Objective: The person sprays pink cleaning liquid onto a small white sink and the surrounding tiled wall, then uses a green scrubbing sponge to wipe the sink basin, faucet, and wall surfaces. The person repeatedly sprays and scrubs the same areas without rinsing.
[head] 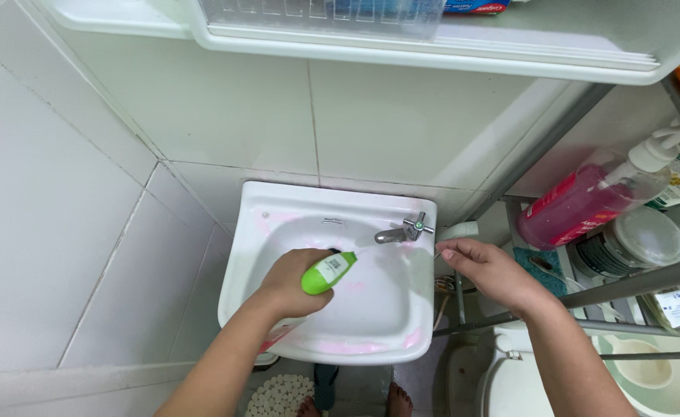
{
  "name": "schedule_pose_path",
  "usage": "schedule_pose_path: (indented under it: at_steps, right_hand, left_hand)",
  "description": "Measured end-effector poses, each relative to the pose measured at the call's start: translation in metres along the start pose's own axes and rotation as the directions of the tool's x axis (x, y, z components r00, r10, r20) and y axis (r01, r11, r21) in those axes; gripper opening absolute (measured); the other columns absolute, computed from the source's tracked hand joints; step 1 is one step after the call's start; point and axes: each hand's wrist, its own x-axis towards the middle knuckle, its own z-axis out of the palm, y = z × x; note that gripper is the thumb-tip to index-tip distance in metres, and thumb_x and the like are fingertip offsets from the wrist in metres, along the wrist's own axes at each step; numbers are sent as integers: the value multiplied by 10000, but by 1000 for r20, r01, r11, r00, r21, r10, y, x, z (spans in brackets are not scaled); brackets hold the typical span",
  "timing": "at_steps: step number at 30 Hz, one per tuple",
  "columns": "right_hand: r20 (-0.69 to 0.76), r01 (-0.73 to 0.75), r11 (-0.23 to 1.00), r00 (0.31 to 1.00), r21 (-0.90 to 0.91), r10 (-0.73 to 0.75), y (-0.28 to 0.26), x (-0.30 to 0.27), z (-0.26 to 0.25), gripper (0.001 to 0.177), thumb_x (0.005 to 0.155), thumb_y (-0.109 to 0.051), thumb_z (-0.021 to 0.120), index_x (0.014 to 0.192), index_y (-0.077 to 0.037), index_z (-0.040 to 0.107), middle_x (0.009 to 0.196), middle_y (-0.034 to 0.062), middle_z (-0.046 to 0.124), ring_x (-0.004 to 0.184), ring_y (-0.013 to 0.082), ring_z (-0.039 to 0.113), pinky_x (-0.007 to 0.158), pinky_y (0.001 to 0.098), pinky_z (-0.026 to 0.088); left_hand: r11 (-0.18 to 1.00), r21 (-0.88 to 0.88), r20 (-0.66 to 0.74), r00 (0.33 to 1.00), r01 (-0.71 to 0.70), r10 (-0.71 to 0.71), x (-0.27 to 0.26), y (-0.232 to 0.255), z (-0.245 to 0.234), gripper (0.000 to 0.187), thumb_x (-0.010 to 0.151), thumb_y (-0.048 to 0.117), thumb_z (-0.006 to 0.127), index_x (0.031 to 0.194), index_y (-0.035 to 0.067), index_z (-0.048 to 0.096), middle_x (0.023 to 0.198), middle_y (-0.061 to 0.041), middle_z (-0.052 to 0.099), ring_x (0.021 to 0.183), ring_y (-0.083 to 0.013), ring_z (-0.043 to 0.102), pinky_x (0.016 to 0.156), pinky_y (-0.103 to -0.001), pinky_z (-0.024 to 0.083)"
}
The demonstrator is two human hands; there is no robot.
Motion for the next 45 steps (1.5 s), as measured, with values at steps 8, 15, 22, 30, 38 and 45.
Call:
schedule_pose_path:
  at_steps: [8,15,22,30,38,45]
  right_hand:
    - [-35,-148,989,989,-30,147,23,0,8,455,970,-389,575,1334,-145,698,1273,58,765,1253,170,649,1082,336,451]
    - [-30,-91,996,995,12,92,24,-4,8,453,959,-372,583,1312,-117,708,1235,58,784,1211,162,664,1052,322,467]
    - [-11,-122,992,992,-11,122,12,-10,15,420,975,-355,565,1295,-125,710,1186,47,794,1174,152,682,1041,308,471]
    - [5,-83,996,997,16,83,-1,-10,20,440,962,-344,581,1301,-90,702,1189,81,798,1164,181,703,1025,327,501]
    - [37,-27,997,999,-73,30,-26,0,35,464,962,-363,580,1337,-109,681,1253,93,763,1226,197,667,1057,344,471]
    - [36,27,998,999,-52,-25,-41,9,32,459,959,-370,585,1329,-119,687,1262,94,766,1241,199,661,1057,346,473]
  left_hand:
    - [991,-29,-171,978,-128,121,22,20,2,446,646,162,750,1090,128,725,1045,-111,750,977,-322,705,865,-420,552]
    - [996,58,-458,888,66,-32,34,-8,-27,410,679,167,754,1086,130,741,1076,-132,752,967,-365,704,844,-466,551]
    - [998,-13,-597,801,56,-53,18,-34,-41,493,663,160,740,1151,95,720,1043,-161,743,945,-375,709,830,-456,558]
    - [993,-40,-546,830,111,-115,10,-29,-51,530,680,179,753,1203,109,699,1022,-154,753,963,-366,718,868,-441,564]
    - [991,57,-540,832,-119,132,23,2,-57,422,696,192,763,1108,121,708,1073,-123,750,983,-360,709,848,-441,562]
    - [990,134,-736,673,43,70,-10,-76,-106,553,669,220,769,1198,86,681,1095,-187,719,1005,-413,673,849,-482,540]
